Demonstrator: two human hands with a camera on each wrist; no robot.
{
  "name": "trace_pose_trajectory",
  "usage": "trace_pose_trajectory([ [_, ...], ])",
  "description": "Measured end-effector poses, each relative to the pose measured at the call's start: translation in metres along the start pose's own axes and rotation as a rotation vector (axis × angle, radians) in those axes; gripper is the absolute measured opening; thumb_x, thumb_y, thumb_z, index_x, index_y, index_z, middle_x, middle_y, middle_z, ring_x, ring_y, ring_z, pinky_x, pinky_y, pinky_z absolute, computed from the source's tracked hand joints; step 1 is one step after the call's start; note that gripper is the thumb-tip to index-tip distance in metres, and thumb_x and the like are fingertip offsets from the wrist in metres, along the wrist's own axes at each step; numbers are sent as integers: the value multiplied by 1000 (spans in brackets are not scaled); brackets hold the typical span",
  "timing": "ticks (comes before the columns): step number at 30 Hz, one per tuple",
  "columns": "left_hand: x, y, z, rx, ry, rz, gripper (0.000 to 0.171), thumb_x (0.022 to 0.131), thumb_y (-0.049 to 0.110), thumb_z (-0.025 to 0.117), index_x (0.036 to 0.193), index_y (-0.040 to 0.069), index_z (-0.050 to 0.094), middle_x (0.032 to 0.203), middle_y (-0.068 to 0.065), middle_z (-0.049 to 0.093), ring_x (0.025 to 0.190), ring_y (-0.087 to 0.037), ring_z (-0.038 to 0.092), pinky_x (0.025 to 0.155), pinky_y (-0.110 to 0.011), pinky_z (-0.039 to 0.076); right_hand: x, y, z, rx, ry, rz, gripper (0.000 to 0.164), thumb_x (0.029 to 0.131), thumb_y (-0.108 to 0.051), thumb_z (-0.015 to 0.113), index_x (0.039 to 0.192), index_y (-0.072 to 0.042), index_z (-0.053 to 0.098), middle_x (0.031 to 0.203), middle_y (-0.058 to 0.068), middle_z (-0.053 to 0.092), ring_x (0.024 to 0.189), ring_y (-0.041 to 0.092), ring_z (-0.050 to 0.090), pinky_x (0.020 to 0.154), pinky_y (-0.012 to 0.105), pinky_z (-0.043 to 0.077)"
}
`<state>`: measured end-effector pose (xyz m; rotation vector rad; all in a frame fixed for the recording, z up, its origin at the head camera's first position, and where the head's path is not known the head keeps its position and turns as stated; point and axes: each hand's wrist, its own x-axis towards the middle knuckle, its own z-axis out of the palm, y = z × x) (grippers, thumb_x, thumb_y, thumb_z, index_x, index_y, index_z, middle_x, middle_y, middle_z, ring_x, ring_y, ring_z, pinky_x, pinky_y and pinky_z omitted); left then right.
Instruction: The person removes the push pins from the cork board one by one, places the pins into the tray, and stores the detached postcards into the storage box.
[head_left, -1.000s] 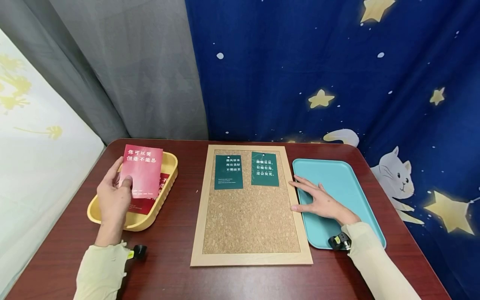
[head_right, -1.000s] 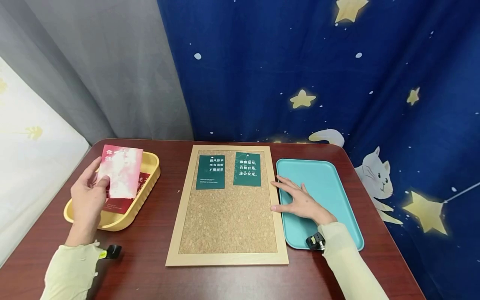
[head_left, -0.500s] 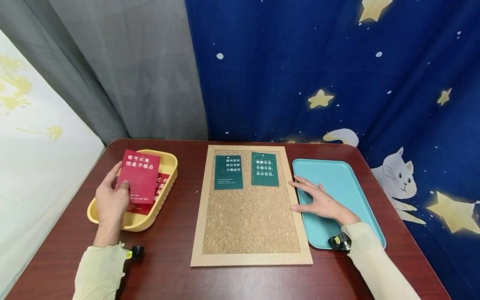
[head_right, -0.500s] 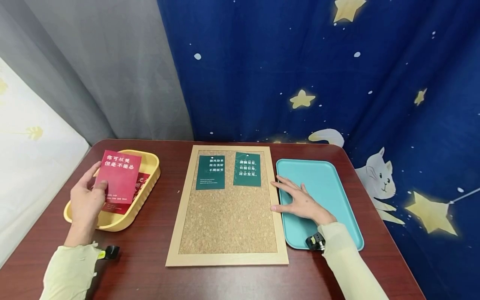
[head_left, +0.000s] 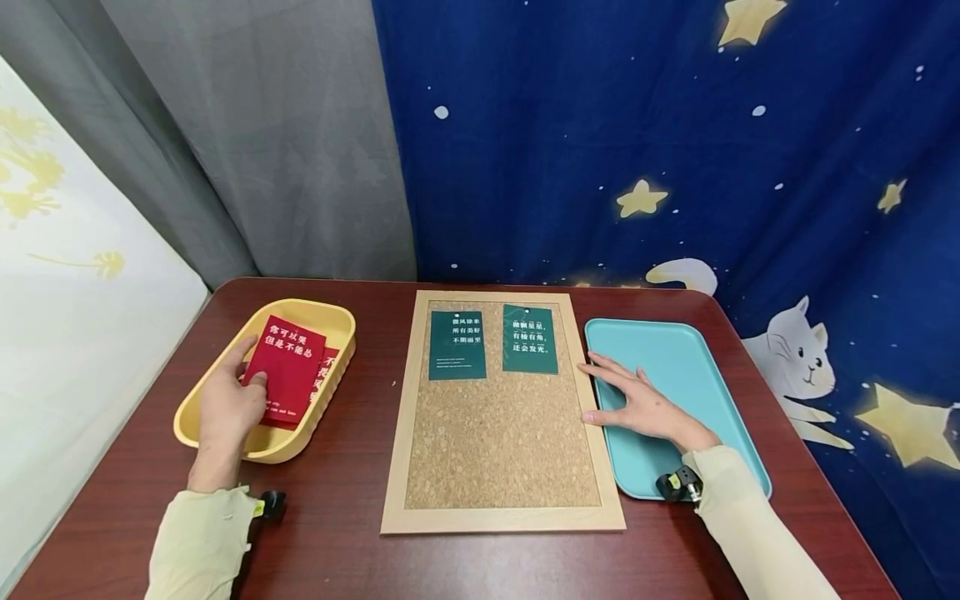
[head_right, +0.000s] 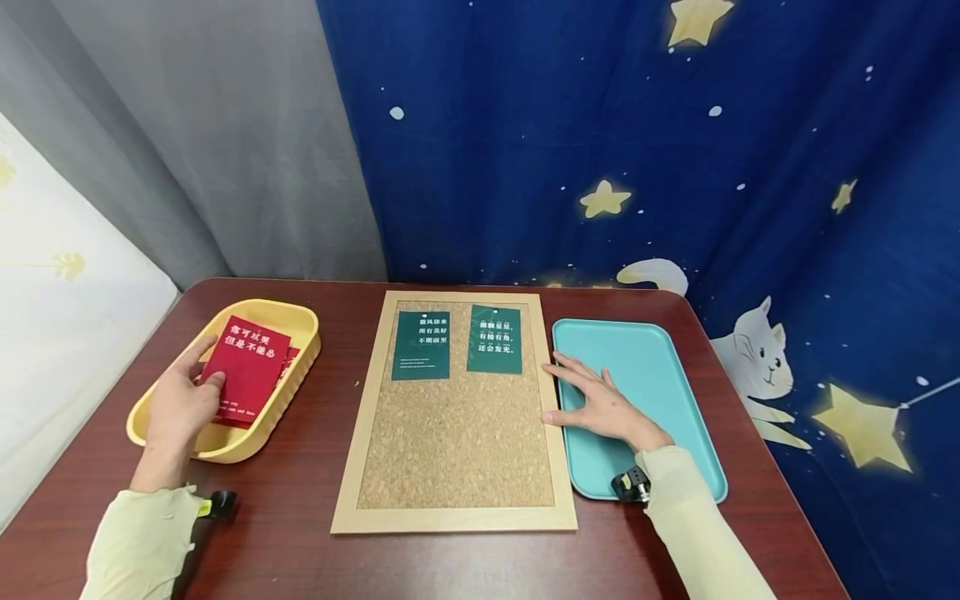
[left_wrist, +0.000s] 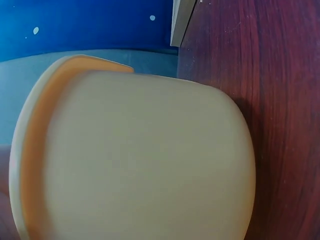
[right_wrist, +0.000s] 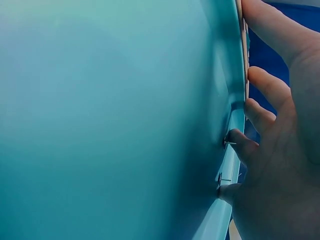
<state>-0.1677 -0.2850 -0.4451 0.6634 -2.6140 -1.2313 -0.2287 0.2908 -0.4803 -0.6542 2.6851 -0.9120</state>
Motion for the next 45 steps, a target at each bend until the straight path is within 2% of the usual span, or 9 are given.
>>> trace_pose_trajectory([
  [10,1,0,-1,20,-4,4,61,106,14,53,163,10,33,139,-33,52,91,-31,64,52,-15,51,0,-1,-2,5,0,0,86,86,-47,83,159,-24,44,175,5,23,162,39,19,122,78,-5],
  [16,0,0,-1,55,-12,-28,64,107,22,53,164,5,29,143,-34,50,105,-38,61,56,-16,48,-1,-1,-2,7,-4,5,86,86,-48,83,159,-23,44,175,6,23,162,40,19,122,78,-6],
  [19,-1,1,-1,91,-18,-28,65,107,23,52,163,3,28,146,-35,49,115,-44,58,69,-28,57,0,-1,-1,6,-4,5,86,86,-48,83,159,-23,44,175,6,23,162,40,19,122,78,-6],
  [21,-1,2,-1,115,-20,-21,66,106,23,52,163,1,27,149,-36,47,122,-48,55,82,-43,60,0,-1,-1,2,-3,4,86,86,-48,83,160,-23,44,175,6,23,162,40,19,122,78,-5],
  [24,-3,3,0,139,-25,-9,66,106,23,52,162,-3,26,152,-38,45,127,-51,52,101,-60,53,0,0,0,0,-2,1,86,87,-48,82,160,-24,44,175,6,22,162,40,18,122,78,-5],
  [28,-4,4,1,156,-34,4,65,106,23,53,160,-4,29,153,-37,43,131,-52,48,109,-65,44,-1,0,1,6,-3,2,86,87,-48,82,160,-24,43,176,6,22,162,40,17,122,78,-6],
  [35,-3,2,1,199,-27,14,64,105,26,52,159,-4,32,154,-38,41,134,-54,45,110,-68,38,1,1,1,3,2,0,86,86,-47,83,159,-24,44,175,6,22,162,40,18,122,77,-6],
  [40,-6,3,3,203,57,64,62,103,26,55,156,-1,39,154,-36,39,135,-55,43,109,-68,38,1,0,2,-3,0,4,86,86,-47,83,159,-23,44,175,7,23,162,41,18,122,78,-5],
  [45,-14,23,5,142,187,179,57,101,20,60,152,0,47,154,-30,44,139,-50,43,112,-65,39,0,-1,0,-7,-3,12,86,87,-48,82,159,-23,44,175,8,23,162,42,18,122,78,-4],
])
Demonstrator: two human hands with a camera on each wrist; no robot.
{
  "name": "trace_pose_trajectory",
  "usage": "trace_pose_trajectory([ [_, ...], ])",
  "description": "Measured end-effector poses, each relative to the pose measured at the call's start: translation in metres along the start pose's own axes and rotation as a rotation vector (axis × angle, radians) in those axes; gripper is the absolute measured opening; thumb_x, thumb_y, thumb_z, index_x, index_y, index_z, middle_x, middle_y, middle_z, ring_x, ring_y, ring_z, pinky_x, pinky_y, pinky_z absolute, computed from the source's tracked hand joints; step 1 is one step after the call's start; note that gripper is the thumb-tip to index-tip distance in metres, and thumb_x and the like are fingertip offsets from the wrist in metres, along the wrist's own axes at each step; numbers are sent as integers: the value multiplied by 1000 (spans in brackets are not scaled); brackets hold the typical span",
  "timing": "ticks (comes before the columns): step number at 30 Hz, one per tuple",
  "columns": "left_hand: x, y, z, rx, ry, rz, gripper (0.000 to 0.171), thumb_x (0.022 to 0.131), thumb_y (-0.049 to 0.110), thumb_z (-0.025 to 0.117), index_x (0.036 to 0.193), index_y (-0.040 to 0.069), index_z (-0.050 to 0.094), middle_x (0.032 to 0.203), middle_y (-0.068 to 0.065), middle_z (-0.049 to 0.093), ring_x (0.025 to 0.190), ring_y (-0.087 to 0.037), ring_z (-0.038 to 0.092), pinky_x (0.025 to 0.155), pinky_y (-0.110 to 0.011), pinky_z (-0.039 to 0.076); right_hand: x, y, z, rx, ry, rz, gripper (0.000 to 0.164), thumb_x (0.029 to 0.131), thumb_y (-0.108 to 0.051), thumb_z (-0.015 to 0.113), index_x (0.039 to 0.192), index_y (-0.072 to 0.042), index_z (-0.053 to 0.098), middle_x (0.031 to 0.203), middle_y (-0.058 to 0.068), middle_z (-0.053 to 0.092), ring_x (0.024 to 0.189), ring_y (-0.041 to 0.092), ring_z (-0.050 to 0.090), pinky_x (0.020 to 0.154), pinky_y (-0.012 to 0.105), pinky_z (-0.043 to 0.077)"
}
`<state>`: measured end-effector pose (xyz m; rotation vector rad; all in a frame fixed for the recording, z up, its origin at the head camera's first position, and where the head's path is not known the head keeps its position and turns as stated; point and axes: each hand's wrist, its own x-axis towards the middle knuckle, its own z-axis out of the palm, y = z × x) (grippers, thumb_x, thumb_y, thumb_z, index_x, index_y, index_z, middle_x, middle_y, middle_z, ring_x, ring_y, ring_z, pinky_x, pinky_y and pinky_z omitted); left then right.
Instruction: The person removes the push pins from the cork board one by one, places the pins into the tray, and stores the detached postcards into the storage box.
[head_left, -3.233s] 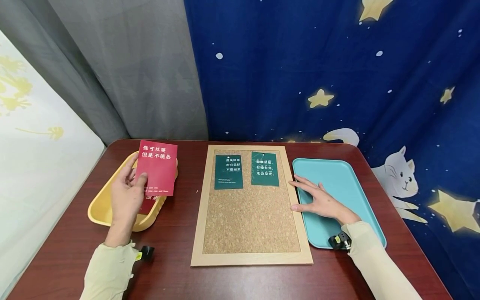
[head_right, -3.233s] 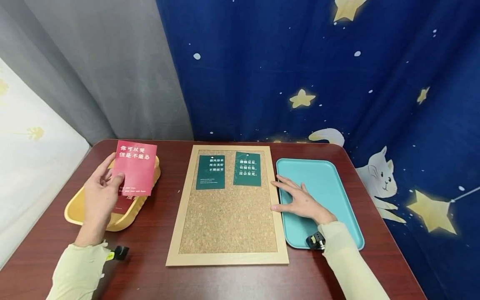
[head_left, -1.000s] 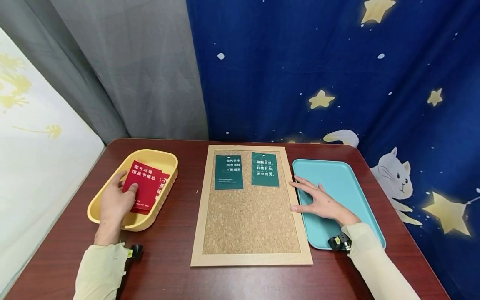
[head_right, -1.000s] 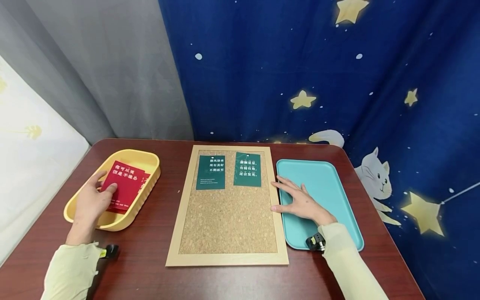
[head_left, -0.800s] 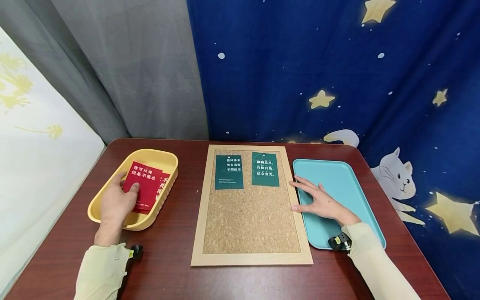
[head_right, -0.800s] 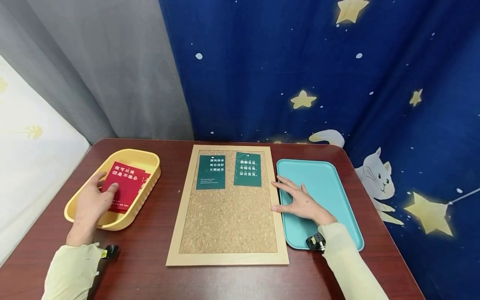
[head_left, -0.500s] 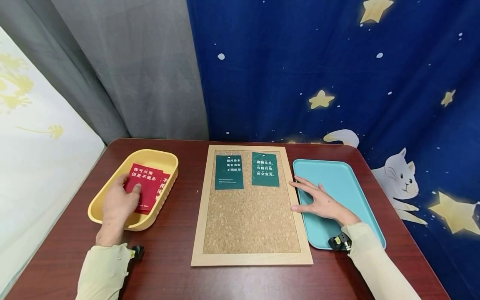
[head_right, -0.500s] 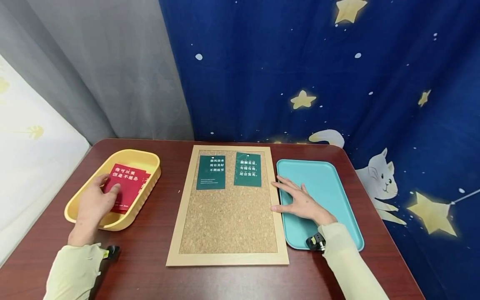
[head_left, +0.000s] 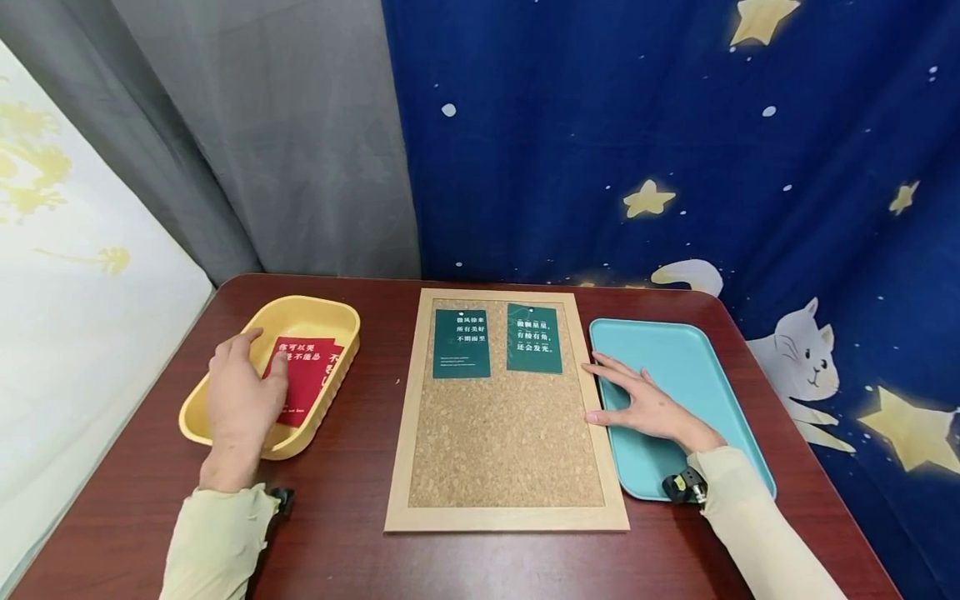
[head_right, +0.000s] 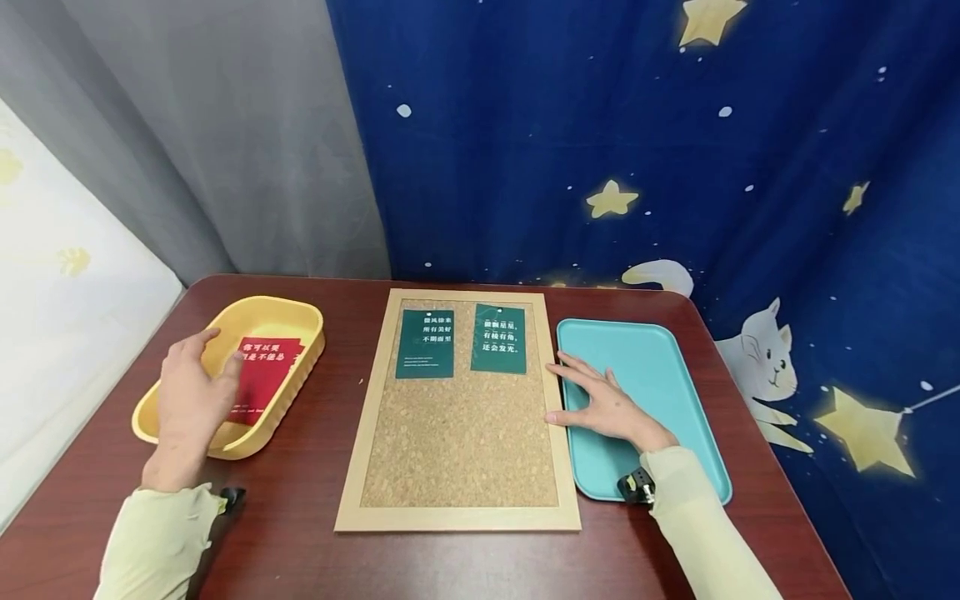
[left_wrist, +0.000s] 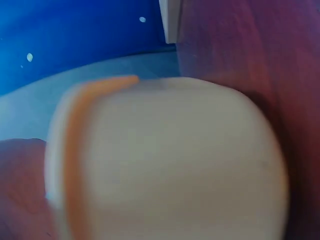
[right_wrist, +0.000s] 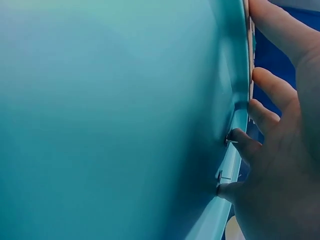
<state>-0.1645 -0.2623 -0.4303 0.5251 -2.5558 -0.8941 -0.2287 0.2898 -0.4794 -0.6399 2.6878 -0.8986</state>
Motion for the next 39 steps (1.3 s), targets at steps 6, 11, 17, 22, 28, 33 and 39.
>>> trace_pose_trajectory([
  [6,-8,30,2,-143,118,158,42,98,12,63,139,0,61,143,-25,57,131,-44,53,109,-62,43,-1,-1,-4,-30,3,13,83,88,-50,80,159,-24,45,175,8,24,161,43,20,122,79,-2],
  [11,-15,52,11,-232,147,291,32,97,5,65,128,1,68,132,-20,65,122,-39,60,104,-56,47,0,-5,-3,-28,9,16,80,90,-51,78,158,-23,46,174,8,26,160,42,22,122,78,0],
  [17,-26,76,31,-235,67,364,29,96,7,69,125,7,71,128,-14,68,115,-33,64,98,-54,56,1,-6,-6,-51,7,22,75,92,-48,76,157,-22,48,173,10,28,159,44,25,121,78,13],
  [22,-32,89,46,-223,-21,424,26,98,12,69,123,8,70,127,-12,67,108,-29,64,92,-50,59,5,-9,-10,-75,-7,16,74,94,-48,74,157,-20,48,172,12,29,157,46,28,118,72,32],
  [28,-37,95,56,-168,-143,410,27,98,15,70,124,9,70,130,-12,66,116,-30,64,101,-52,57,10,-17,-13,-115,-23,28,72,96,-47,73,157,-18,48,171,14,30,156,45,31,116,69,36],
  [33,-35,98,65,-119,-224,382,27,99,16,69,125,8,69,132,-13,65,119,-31,63,106,-52,55,13,-23,-15,-183,17,65,69,98,-53,67,156,-20,49,169,13,34,153,44,38,113,68,41],
  [39,-33,98,77,-87,-302,358,29,100,16,66,127,6,68,138,-14,63,123,-32,58,107,-52,54,18,-28,-15,-242,119,81,59,103,-49,62,152,-17,54,162,15,43,145,42,48,109,65,46],
])
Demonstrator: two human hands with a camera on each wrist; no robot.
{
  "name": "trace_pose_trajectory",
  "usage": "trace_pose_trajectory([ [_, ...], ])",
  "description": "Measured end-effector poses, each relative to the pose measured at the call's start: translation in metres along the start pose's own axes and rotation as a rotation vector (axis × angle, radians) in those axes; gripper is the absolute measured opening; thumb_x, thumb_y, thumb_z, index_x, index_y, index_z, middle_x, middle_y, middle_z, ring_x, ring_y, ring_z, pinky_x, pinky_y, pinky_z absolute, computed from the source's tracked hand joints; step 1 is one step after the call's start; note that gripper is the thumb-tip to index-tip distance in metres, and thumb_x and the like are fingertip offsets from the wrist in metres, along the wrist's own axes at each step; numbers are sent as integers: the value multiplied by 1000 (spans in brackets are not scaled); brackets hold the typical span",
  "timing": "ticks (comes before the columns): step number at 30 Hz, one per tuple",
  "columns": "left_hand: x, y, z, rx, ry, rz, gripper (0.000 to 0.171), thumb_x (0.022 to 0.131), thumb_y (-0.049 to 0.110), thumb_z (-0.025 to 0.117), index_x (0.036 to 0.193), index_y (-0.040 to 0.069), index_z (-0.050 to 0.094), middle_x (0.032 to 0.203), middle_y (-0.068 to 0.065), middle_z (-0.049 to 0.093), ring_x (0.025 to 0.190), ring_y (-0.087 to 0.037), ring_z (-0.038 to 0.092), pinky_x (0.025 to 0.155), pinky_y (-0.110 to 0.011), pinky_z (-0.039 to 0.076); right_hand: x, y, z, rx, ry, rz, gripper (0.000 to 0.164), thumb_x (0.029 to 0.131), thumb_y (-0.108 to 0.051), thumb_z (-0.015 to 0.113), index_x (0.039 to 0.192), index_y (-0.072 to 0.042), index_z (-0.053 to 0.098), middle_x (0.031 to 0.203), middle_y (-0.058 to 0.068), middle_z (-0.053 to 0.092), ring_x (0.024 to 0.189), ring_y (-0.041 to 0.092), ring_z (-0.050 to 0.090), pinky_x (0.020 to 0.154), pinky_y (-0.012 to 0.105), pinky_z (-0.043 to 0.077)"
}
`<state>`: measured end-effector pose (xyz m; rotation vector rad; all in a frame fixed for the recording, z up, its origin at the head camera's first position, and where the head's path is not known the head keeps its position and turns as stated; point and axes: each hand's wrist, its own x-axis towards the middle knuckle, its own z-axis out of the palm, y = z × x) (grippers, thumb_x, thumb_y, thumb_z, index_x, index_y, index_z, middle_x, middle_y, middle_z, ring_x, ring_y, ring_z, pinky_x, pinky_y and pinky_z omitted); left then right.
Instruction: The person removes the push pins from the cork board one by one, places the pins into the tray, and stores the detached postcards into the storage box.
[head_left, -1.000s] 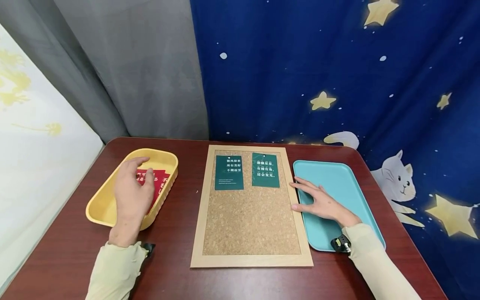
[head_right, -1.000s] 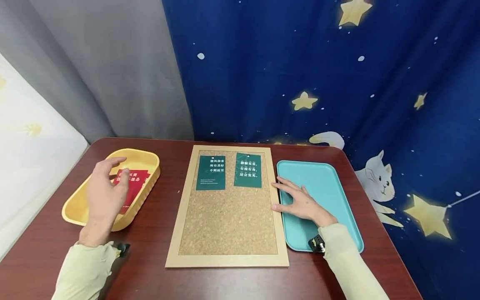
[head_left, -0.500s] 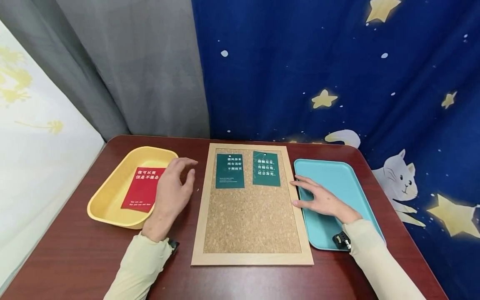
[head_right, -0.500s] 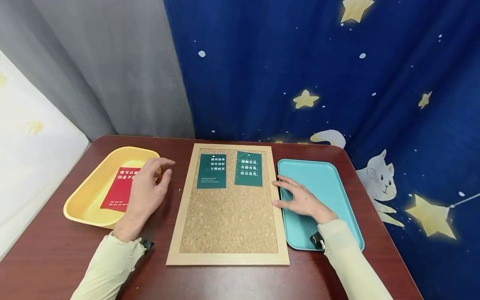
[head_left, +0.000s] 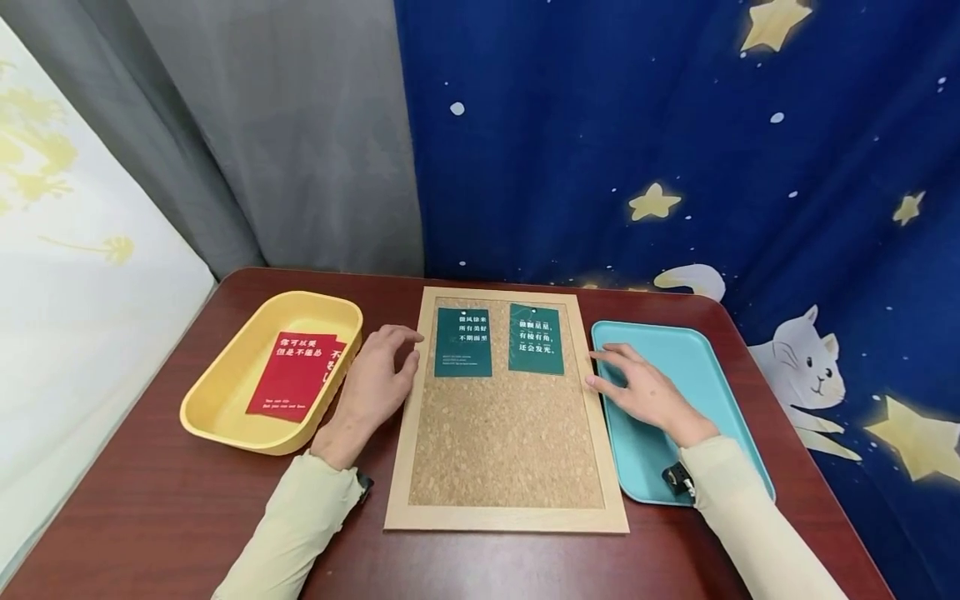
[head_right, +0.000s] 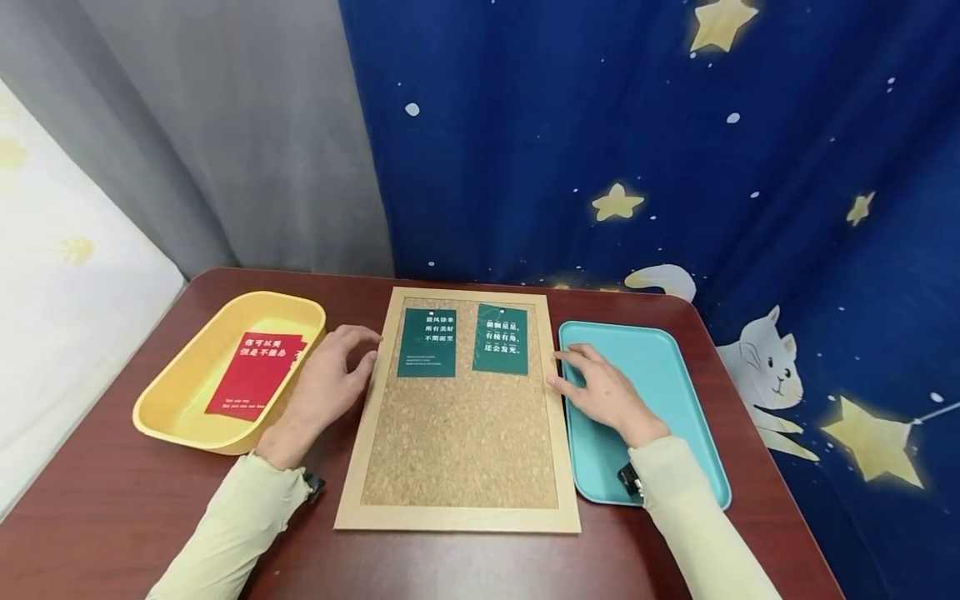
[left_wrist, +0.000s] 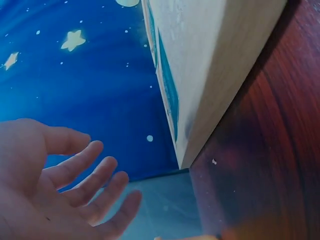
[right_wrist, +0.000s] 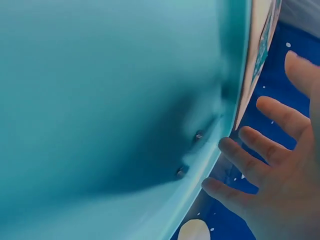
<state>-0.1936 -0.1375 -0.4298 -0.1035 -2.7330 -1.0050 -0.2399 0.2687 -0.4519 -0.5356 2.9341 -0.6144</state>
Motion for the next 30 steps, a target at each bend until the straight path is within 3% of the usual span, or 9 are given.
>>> trace_pose_trajectory([
  [8,6,-4,14,32,-72,29,32,100,15,66,131,4,68,149,-15,58,140,-35,48,115,-54,47,15,-18,-1,29,64,-28,46,104,-42,63,138,-12,66,140,15,62,127,37,63,102,59,52],
  [15,14,-4,24,66,-166,68,41,100,20,68,138,6,64,161,-15,47,151,-38,38,123,-59,38,28,-33,2,88,72,-52,37,104,-37,65,130,-13,71,116,5,68,106,24,67,90,48,55],
  [24,19,-8,35,101,-228,34,45,100,24,69,143,10,62,165,-15,42,155,-46,31,123,-67,32,45,-48,10,176,40,-72,37,104,-36,64,131,-11,70,126,7,70,109,24,69,95,48,58],
  [30,22,-13,42,120,-277,38,49,101,27,68,147,12,59,169,-14,36,157,-42,28,121,-69,33,50,-50,11,210,29,-63,36,104,-33,65,131,-11,71,124,7,70,106,23,69,90,45,58],
])
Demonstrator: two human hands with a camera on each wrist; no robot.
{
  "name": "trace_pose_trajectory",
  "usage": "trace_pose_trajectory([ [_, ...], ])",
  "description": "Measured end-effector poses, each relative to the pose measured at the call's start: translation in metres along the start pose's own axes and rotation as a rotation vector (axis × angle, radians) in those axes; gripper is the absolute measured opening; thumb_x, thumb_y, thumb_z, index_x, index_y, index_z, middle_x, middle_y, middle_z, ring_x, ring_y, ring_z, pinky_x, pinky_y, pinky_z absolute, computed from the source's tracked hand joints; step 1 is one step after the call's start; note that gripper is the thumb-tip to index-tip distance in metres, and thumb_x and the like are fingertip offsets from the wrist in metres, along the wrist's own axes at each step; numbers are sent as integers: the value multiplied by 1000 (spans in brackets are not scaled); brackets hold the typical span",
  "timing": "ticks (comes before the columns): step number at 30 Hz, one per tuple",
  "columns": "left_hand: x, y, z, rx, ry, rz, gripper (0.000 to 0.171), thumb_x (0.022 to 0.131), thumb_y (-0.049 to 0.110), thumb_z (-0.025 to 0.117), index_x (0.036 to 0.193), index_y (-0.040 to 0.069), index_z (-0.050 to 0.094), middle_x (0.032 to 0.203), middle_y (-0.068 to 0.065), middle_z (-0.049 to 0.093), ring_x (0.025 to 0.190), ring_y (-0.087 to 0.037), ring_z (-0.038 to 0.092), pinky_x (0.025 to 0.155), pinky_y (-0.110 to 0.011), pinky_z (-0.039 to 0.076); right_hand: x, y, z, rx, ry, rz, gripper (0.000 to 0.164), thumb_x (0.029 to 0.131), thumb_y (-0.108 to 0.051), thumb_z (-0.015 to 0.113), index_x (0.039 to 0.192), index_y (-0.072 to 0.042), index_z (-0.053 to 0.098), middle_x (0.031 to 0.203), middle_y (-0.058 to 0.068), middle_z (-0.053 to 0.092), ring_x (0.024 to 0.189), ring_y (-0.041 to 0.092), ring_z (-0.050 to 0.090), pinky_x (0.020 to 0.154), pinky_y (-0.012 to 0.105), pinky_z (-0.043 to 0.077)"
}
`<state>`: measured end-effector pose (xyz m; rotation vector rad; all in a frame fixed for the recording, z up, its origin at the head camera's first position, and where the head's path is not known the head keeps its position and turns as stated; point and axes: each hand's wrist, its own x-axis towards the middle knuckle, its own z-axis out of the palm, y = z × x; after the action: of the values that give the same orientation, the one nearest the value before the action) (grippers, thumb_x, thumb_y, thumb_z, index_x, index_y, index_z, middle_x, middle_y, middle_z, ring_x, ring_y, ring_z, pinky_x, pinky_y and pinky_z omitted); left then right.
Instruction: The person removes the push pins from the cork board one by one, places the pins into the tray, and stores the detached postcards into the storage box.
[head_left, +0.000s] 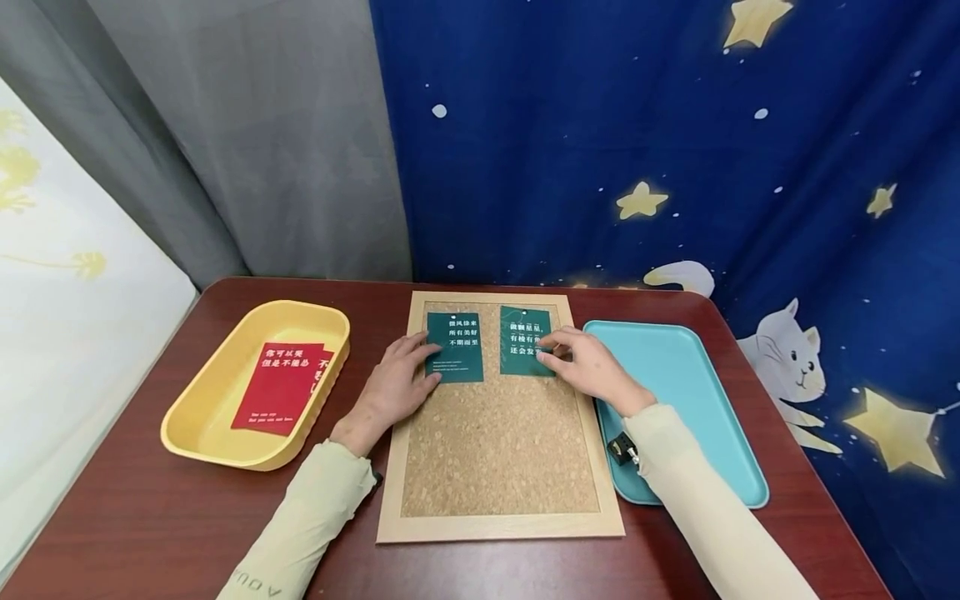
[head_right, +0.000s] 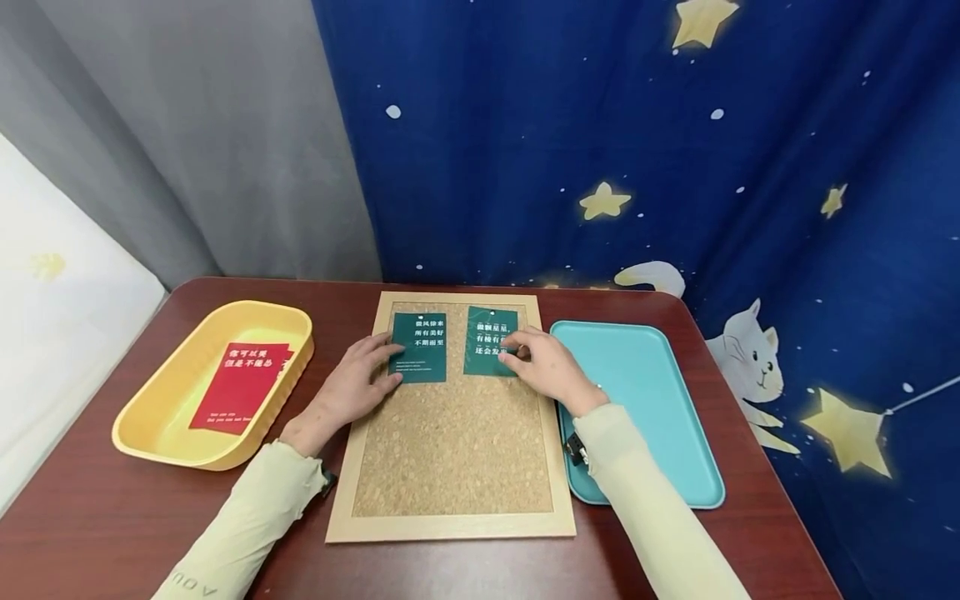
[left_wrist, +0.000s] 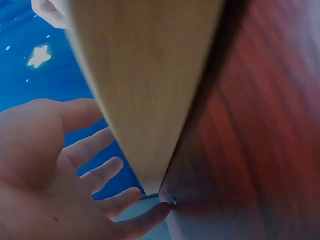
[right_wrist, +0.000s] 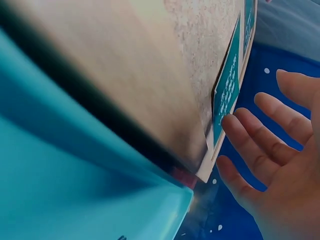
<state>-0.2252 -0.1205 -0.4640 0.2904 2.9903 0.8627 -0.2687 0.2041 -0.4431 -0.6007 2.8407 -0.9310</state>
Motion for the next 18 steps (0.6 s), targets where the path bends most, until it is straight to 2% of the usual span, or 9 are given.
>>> trace_pose_trajectory([
  [4,4,-1,2,22,-25,13,53,101,30,67,151,16,56,170,-12,34,159,-42,26,119,-71,33,5,1,1,22,-2,5,33,104,-32,66,130,-12,71,125,6,71,102,21,69,87,44,58],
  [10,9,-2,3,86,-63,13,56,103,33,65,155,19,51,172,-11,31,160,-43,23,118,-73,33,15,-2,5,39,8,-22,30,104,-31,65,126,-13,73,115,2,71,99,19,69,87,43,58],
  [18,13,-3,4,163,-119,-5,59,104,38,62,158,21,46,173,-10,28,162,-40,18,119,-70,33,29,-10,10,101,-9,-15,33,105,-32,63,130,-12,71,120,4,71,109,23,70,93,46,58],
])
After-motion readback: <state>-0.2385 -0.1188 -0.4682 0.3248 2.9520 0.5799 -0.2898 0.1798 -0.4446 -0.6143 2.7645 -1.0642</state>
